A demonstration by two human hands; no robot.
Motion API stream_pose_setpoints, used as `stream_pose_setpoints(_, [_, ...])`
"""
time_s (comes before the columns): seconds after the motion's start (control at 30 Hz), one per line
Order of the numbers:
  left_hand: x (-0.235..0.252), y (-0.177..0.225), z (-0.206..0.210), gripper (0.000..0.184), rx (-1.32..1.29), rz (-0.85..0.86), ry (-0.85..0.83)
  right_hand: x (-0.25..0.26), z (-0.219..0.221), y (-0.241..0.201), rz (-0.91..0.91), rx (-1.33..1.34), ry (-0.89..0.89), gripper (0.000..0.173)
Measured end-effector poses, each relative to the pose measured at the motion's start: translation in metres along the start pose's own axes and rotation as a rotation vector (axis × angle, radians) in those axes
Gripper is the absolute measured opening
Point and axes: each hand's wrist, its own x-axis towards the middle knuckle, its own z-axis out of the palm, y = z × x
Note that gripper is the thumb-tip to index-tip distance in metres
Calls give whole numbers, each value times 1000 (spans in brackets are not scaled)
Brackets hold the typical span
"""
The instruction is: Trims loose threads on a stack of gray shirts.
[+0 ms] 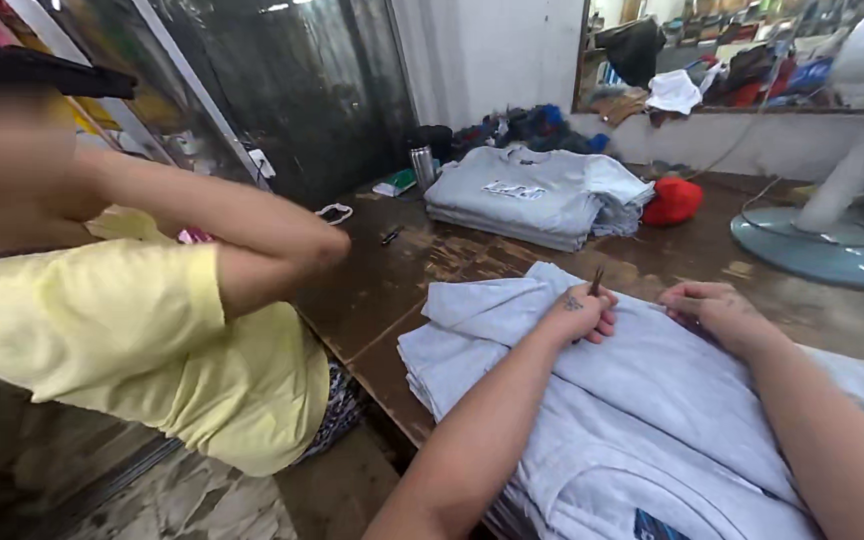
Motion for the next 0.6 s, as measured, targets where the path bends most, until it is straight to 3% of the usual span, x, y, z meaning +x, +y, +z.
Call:
stream_pose_setpoints(0.1, [1,1,0,30,-14,-2,3,3,-2,1,-33,-54,15,10])
stream_pose_setpoints(0.17, [0,0,0,30,-25,-3,-3,2,-6,-3,-117,-223,70,13])
stream_pose_setpoints(0.3, [1,-3,-1,30,-34,27,-51,-26,-21,-51,-515,-595,207,21])
stream_pose_setpoints(0.4, [-2,-3,-2,31,-5,42,-78,-93,-6,-111,-883,-587,243,48])
stream_pose_setpoints(0.43, [-4,-4,-3,31,8,57,-85,-121,6,-129,-1034,-527,189,54])
stream_pose_setpoints(0.5, [-6,-4,-4,31,28,88,-85,-180,35,-163,-1230,-346,-104,52])
stream_pose_setpoints(0.6, [-11,-3,-13,33,43,94,-74,-255,79,-190,-1295,16,-506,57])
